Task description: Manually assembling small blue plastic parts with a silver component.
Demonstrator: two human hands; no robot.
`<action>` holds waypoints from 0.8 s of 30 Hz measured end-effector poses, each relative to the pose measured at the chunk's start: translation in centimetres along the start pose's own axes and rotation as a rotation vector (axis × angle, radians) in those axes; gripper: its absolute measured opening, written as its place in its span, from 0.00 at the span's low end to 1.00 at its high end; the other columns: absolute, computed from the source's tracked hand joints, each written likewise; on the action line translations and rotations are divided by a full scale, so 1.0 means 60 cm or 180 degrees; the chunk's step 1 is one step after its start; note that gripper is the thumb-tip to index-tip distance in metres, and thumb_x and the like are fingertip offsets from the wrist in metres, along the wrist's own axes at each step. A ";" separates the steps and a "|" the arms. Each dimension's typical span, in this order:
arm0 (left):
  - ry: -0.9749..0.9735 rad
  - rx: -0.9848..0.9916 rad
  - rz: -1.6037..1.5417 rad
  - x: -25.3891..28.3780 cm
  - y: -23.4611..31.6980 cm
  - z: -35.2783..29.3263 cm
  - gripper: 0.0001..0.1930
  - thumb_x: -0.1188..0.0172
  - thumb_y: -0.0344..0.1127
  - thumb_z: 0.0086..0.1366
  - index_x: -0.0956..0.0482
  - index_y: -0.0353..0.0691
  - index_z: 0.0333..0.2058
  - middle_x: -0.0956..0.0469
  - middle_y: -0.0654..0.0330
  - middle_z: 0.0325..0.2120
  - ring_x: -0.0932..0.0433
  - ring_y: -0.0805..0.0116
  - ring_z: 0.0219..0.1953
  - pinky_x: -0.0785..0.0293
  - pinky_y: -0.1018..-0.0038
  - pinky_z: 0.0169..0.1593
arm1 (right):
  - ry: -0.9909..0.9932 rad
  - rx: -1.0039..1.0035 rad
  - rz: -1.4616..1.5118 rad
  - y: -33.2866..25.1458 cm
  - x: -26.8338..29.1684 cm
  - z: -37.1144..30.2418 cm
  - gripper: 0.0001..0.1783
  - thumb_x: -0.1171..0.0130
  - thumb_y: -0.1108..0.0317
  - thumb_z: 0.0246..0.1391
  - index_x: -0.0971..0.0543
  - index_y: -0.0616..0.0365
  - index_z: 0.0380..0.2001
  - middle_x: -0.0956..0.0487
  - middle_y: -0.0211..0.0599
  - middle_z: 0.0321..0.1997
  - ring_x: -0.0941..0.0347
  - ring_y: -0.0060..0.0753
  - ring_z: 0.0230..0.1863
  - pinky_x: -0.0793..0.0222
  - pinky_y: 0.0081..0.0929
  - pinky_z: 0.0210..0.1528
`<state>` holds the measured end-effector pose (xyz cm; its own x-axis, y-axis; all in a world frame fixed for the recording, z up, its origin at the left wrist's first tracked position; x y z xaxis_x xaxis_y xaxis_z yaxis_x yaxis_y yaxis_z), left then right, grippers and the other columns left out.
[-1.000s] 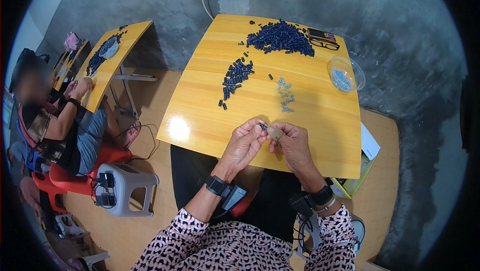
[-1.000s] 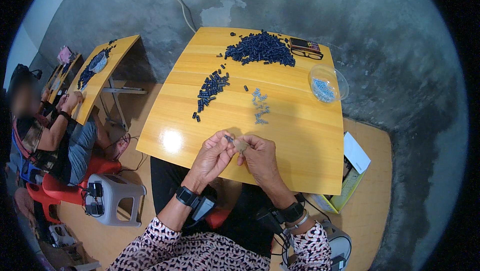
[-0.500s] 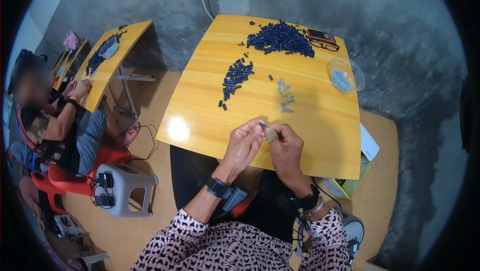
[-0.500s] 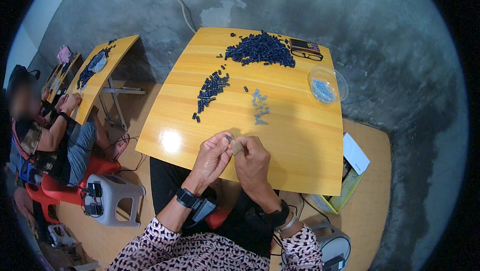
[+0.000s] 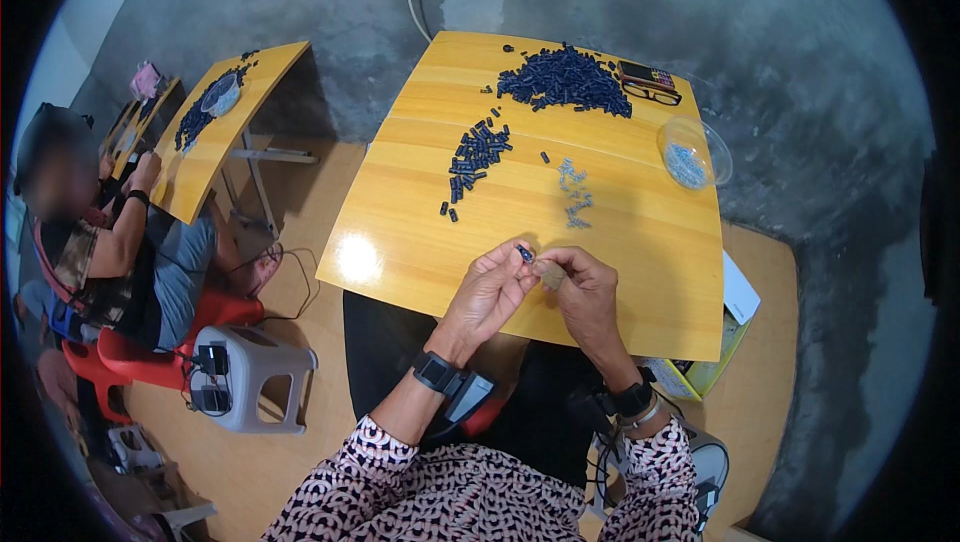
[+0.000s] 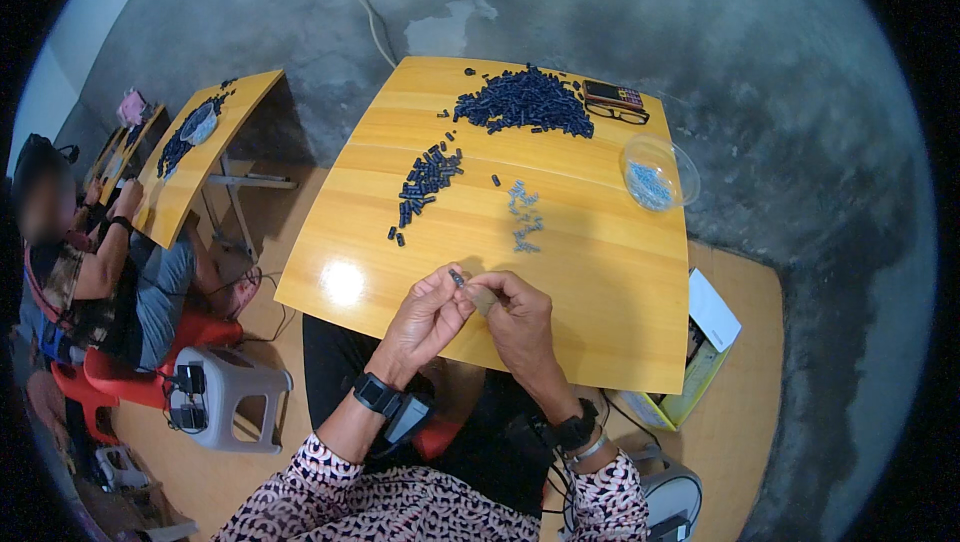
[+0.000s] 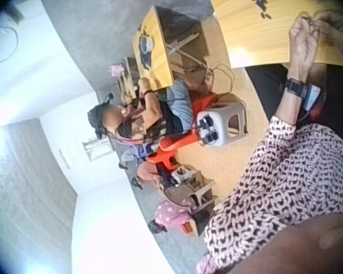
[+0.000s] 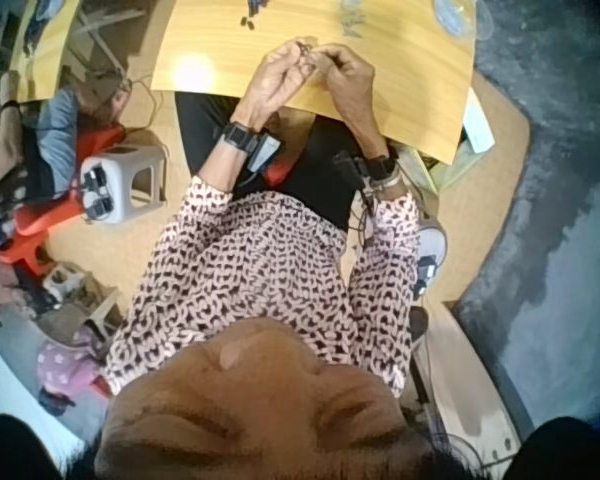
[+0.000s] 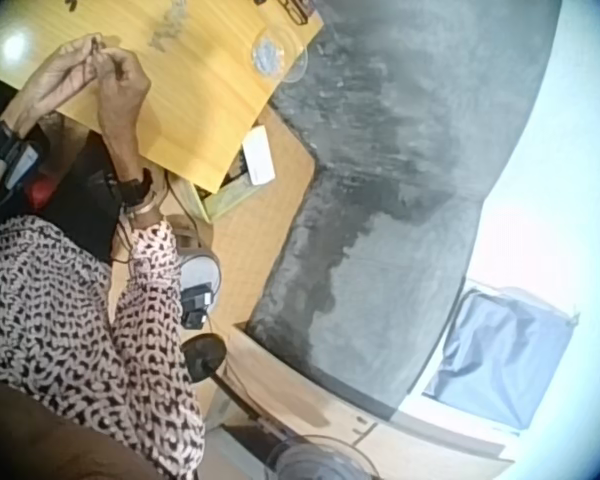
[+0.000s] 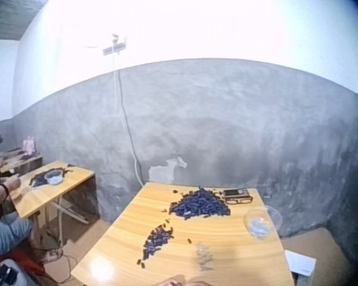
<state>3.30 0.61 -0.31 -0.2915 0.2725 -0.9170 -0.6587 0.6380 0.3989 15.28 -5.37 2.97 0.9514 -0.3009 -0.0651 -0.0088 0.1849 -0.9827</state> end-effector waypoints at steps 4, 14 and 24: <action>-0.0034 0.0022 0.0010 0.001 -0.001 0.001 0.10 0.44 0.31 0.63 0.26 0.33 0.42 0.25 0.61 0.32 0.28 0.73 0.35 0.30 0.81 0.40 | -0.0022 -0.0001 0.0025 0.001 -0.001 -0.001 0.06 0.42 0.75 0.54 0.23 0.67 0.32 0.21 0.33 0.31 0.25 0.19 0.34 0.30 0.16 0.37; -0.0062 -0.0003 0.0085 0.007 -0.003 0.001 0.10 0.45 0.32 0.64 0.26 0.33 0.41 0.23 0.58 0.33 0.25 0.71 0.37 0.29 0.79 0.41 | 0.0089 0.0028 0.0063 0.010 -0.006 -0.002 0.05 0.44 0.76 0.54 0.24 0.68 0.33 0.22 0.32 0.30 0.26 0.18 0.32 0.30 0.15 0.36; -0.0097 0.0030 0.0123 0.002 -0.002 0.002 0.08 0.47 0.31 0.65 0.26 0.34 0.40 0.24 0.58 0.32 0.27 0.73 0.34 0.28 0.78 0.41 | 0.0172 -0.0192 0.0523 0.005 -0.005 0.007 0.04 0.42 0.76 0.52 0.22 0.67 0.31 0.22 0.30 0.26 0.28 0.15 0.28 0.33 0.12 0.30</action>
<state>3.43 0.66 -0.44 -0.2952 0.3187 -0.9007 -0.6408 0.6332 0.4340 15.13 -4.82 2.79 0.9178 -0.3214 -0.2332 -0.1826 0.1798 -0.9666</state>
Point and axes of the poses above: each hand's wrist, its own z-axis towards the middle knuckle, its own x-axis out of the back of the hand, y = z × x, the point moved 2 cm from there along z, towards the middle knuckle
